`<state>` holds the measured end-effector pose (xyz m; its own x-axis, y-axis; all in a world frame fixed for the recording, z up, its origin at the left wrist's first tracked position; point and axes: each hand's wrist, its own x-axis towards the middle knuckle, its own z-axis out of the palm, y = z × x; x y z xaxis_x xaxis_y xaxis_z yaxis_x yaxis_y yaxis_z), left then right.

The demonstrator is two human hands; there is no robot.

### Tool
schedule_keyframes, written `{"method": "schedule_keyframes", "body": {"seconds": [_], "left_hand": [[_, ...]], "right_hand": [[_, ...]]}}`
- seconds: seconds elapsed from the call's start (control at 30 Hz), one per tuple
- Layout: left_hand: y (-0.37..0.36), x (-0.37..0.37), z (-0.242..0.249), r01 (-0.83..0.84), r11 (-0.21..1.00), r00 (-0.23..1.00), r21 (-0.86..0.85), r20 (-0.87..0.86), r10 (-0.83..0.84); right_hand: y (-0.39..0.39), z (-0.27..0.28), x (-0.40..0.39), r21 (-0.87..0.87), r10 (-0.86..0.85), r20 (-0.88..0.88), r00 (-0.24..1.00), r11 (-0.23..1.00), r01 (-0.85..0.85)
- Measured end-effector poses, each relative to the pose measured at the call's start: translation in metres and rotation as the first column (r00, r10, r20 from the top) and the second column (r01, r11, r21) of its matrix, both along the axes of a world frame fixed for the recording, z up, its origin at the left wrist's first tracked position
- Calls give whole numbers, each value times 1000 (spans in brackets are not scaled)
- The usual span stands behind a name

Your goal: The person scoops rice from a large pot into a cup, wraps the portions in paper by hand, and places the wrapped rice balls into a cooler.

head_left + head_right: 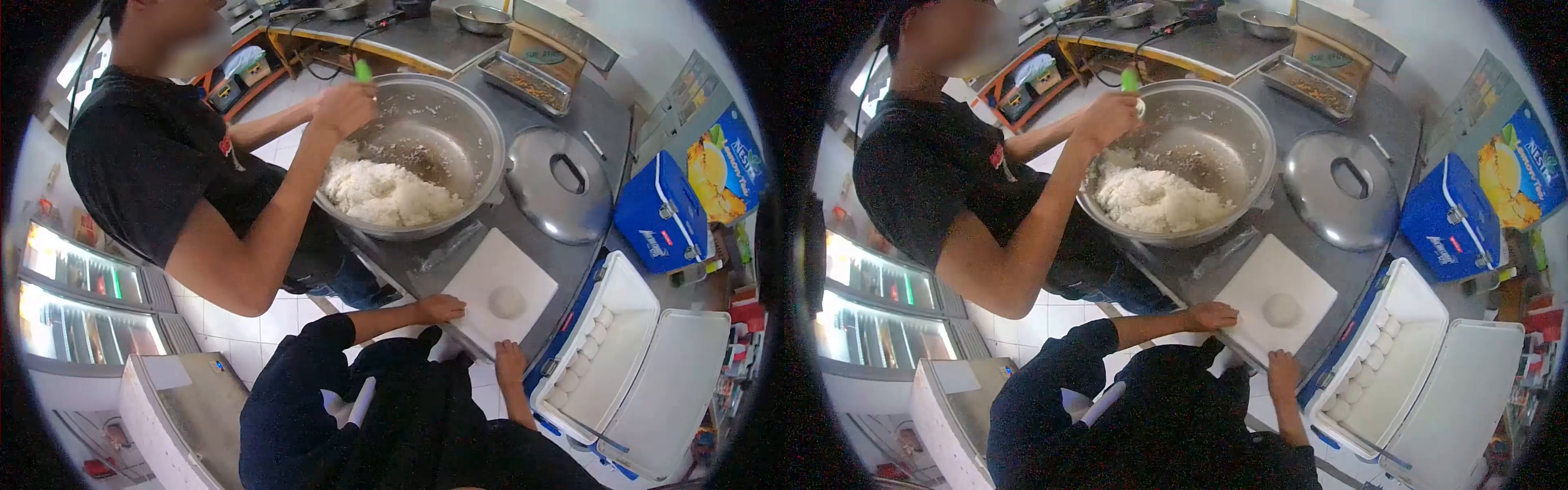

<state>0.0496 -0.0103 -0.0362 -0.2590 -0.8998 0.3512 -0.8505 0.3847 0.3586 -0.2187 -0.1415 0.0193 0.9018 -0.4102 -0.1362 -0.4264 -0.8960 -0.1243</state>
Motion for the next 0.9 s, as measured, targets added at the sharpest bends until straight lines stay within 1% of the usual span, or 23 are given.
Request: {"method": "schedule_keyframes", "body": {"seconds": [0.03, 0.1, 0.13, 0.2, 0.27, 0.3, 0.37, 0.4, 0.43, 0.47, 0.5, 0.53, 0.57, 0.6, 0.63, 0.67, 0.7, 0.73, 0.77, 0.87, 0.9], "left_hand": [[6, 5, 3, -32, 999, 999, 0, -21, 32], [13, 8, 6, -72, 997, 996, 17, -45, 72], [15, 10, 6, -62, 996, 996, 70, -52, 65], [16, 12, 10, -34, 985, 996, 171, -76, 48], [13, 12, 19, -50, 961, 990, 273, -114, 84], [12, 13, 22, -58, 944, 986, 326, -130, 105], [2, 22, -7, -83, 991, 957, 101, -269, 107], [-1, 25, -18, -103, 995, 936, -8, -338, 94], [-3, 26, -8, -211, 971, 850, 113, -469, 240], [-8, 24, 12, -280, 925, 728, 255, -572, 378], [-14, 28, 32, -214, 885, 601, 414, -658, 453], [-19, 31, 49, -101, 820, 464, 564, -702, 540], [-28, 28, 62, -151, 763, 459, 629, -638, 618], [-34, 24, 64, -41, 711, 199, 702, -692, 694], [-45, 27, 38, -69, 785, 219, 616, -758, 614], [-52, 26, 20, -139, 813, 233, 565, -780, 581], [-63, 22, 19, -175, 798, 233, 577, -763, 603], [-68, 19, 20, -186, 770, 194, 611, -745, 638], [-72, 17, 20, -206, 738, 154, 642, -724, 673], [-87, 22, 19, -331, 644, 490, 690, -457, 742], [-89, 18, 22, -467, 661, 545, 588, -397, 738]], "right_hand": [[2, 10, -3, -63, 33, 69, 997, 998, -29], [2, 14, -11, -56, 67, 133, 989, 997, -60], [-1, 17, -13, -64, 83, 165, 983, 995, -73], [-4, 23, -20, 27, 34, 138, 990, 999, -38], [-9, 27, -24, 115, -12, 109, 994, 993, -1], [-16, 23, -26, 204, -57, 207, 977, 979, 14], [-29, 12, -30, 387, -174, 375, 911, 922, 17], [-28, 19, -24, 410, -209, 445, 871, 912, 9], [-29, 29, -13, 435, -253, 507, 824, 901, 9], [-33, 17, -8, 567, -411, 509, 756, 821, 65], [-35, 6, -10, 689, -576, 472, 667, 713, 129], [-37, 27, -3, 641, -610, 386, 692, 717, 275], [-44, 29, 0, 676, -704, 212, 678, 606, 419], [-47, 12, 0, 756, -732, 420, 537, 609, 239], [-61, -23, -10, 674, -748, 385, 541, 628, 388], [-67, -49, -8, 680, -724, 519, 455, 672, 293], [-68, -38, -1, 712, -791, 400, 463, 586, 386], [-65, -29, 4, 730, -835, 318, 449, 518, 446], [-68, -49, 4, 835, -892, 249, 377, 395, 383], [-69, -42, 8, 877, -889, 197, 414, 348, 330], [-67, -35, 9, 914, -903, 189, 386, 305, 267]]}}
